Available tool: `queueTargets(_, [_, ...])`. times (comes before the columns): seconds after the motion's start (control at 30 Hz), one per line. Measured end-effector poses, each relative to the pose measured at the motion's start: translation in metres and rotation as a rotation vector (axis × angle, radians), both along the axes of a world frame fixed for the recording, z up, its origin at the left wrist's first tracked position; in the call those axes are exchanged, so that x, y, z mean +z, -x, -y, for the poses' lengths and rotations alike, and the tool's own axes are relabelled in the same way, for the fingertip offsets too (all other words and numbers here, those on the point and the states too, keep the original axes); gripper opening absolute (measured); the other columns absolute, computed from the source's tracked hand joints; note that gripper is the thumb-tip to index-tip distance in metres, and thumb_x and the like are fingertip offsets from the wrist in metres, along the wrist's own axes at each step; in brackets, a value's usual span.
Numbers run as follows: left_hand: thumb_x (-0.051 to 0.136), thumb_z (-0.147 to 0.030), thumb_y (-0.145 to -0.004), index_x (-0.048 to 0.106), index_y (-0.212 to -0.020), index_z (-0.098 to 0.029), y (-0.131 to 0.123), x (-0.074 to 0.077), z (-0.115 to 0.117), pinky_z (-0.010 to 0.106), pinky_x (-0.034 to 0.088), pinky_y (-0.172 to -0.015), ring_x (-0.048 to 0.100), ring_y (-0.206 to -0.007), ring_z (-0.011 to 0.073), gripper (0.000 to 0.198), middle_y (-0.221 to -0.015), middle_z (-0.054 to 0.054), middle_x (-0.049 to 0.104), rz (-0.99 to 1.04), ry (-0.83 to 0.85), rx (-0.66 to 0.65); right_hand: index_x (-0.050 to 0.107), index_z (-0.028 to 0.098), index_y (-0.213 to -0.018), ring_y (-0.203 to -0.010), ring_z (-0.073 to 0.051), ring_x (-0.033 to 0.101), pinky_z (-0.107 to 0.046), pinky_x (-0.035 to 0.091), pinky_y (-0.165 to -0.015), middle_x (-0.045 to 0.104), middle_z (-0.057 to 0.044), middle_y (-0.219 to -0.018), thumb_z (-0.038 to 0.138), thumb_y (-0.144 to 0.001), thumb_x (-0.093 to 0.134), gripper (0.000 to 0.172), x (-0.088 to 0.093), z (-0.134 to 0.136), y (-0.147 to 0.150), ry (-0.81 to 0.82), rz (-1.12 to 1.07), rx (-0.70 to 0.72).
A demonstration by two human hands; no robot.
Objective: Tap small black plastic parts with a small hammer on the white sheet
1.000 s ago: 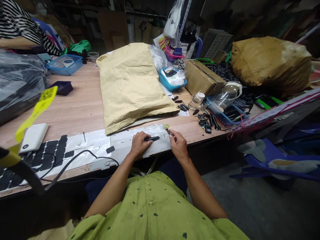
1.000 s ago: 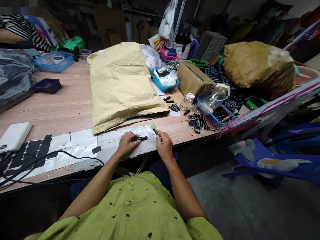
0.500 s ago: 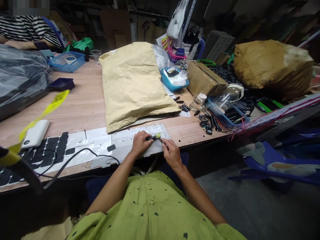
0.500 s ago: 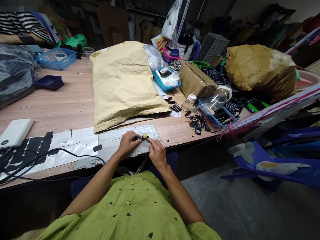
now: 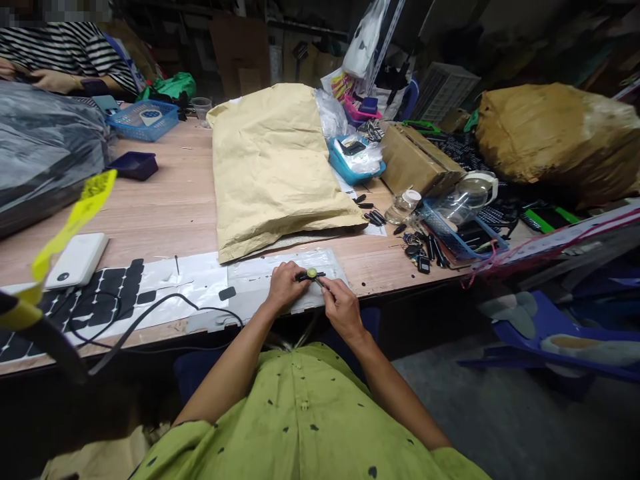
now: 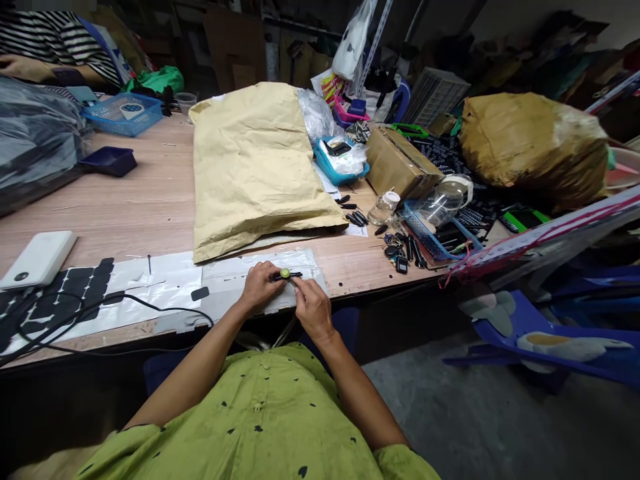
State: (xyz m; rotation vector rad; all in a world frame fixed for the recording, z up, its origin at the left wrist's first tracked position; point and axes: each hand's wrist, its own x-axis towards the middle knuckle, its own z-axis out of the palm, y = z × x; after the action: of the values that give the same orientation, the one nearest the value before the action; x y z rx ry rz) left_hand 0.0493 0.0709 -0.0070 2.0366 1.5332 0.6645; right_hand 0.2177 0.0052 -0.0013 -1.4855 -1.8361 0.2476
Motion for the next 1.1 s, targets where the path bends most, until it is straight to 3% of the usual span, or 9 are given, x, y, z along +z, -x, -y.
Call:
queueTargets(0.17, [0.075, -0.028, -0.079, 0.079, -0.096, -0.029, 0.0, -0.002, -0.001, 0.041, 0.046, -0.09, 0.06, -0.096, 0.0255, 0.017, -0.092, 0.003, 0.07, 0.014, 0.004, 0.004, 0.073, 0.024, -0.119, -0.099, -0.022, 0.065, -0.032, 0.052, -0.088, 0.071, -0.009, -0.103, 0.019, -0.097, 0.043, 0.037, -0.001, -0.025, -0.035, -0.019, 0.127, -0.22])
queueTargets(0.33, [0.072, -0.03, -0.084, 0.079, -0.098, -0.028, 0.002, -0.003, -0.002, 0.04, 0.045, -0.089, 0.059, -0.096, 0.0249, 0.016, -0.092, 0.003, 0.07, 0.029, 0.026, -0.012, 0.075, 0.022, -0.114, -0.086, -0.022, 0.057, -0.031, 0.043, -0.076, 0.066, -0.008, -0.091, 0.011, -0.089, 0.051, 0.037, -0.013, -0.053, -0.069, 0.026, 0.297, -0.447])
queueTargets(0.5, [0.062, -0.037, -0.092, 0.079, -0.1, -0.029, 0.006, -0.006, -0.002, 0.04, 0.044, -0.088, 0.058, -0.097, 0.0248, 0.02, -0.095, 0.004, 0.07, 0.038, 0.02, -0.036, 0.075, 0.022, -0.112, -0.084, -0.022, 0.051, -0.031, 0.035, -0.071, 0.063, -0.008, -0.091, 0.012, -0.088, 0.053, 0.033, -0.027, -0.059, -0.071, -0.004, 0.374, -0.524])
queueTargets(0.67, [0.058, -0.038, -0.095, 0.078, -0.101, -0.028, 0.01, -0.005, -0.001, 0.041, 0.045, -0.089, 0.057, -0.097, 0.025, 0.024, -0.097, 0.005, 0.068, 0.029, 0.013, -0.063, 0.074, 0.022, -0.112, -0.086, -0.023, 0.049, -0.032, 0.032, -0.071, 0.061, -0.008, -0.091, 0.013, -0.087, 0.053, 0.033, -0.029, -0.059, -0.064, -0.038, 0.407, -0.545])
queueTargets(0.77, [0.06, -0.038, -0.094, 0.078, -0.101, -0.028, 0.019, -0.004, 0.014, 0.043, 0.044, -0.094, 0.056, -0.102, 0.0261, 0.022, -0.107, 0.007, 0.067, 0.018, -0.054, -0.131, 0.074, 0.022, -0.113, -0.087, -0.023, 0.049, -0.032, 0.032, -0.071, 0.061, -0.009, -0.092, 0.013, -0.087, 0.054, 0.034, -0.028, -0.059, -0.063, -0.025, 0.406, -0.547])
queueTargets(0.97, [0.062, -0.036, -0.092, 0.077, -0.102, -0.029, 0.05, -0.008, 0.07, 0.048, 0.04, -0.104, 0.052, -0.121, 0.0311, 0.02, -0.134, 0.008, 0.063, -0.056, -0.201, -0.29, 0.072, 0.022, -0.116, -0.091, -0.025, 0.049, -0.033, 0.033, -0.073, 0.061, -0.01, -0.097, 0.013, -0.089, 0.052, 0.035, -0.026, -0.057, -0.06, 0.031, 0.372, -0.546])
queueTargets(1.1, [0.068, -0.032, -0.086, 0.077, -0.1, -0.03, 0.056, -0.009, 0.084, 0.052, 0.041, -0.105, 0.051, -0.123, 0.0332, 0.017, -0.14, 0.008, 0.062, -0.133, -0.202, -0.346, 0.071, 0.021, -0.117, -0.091, -0.025, 0.048, -0.033, 0.032, -0.072, 0.06, -0.01, -0.097, 0.014, -0.09, 0.051, 0.035, -0.025, -0.057, -0.061, 0.046, 0.361, -0.547])
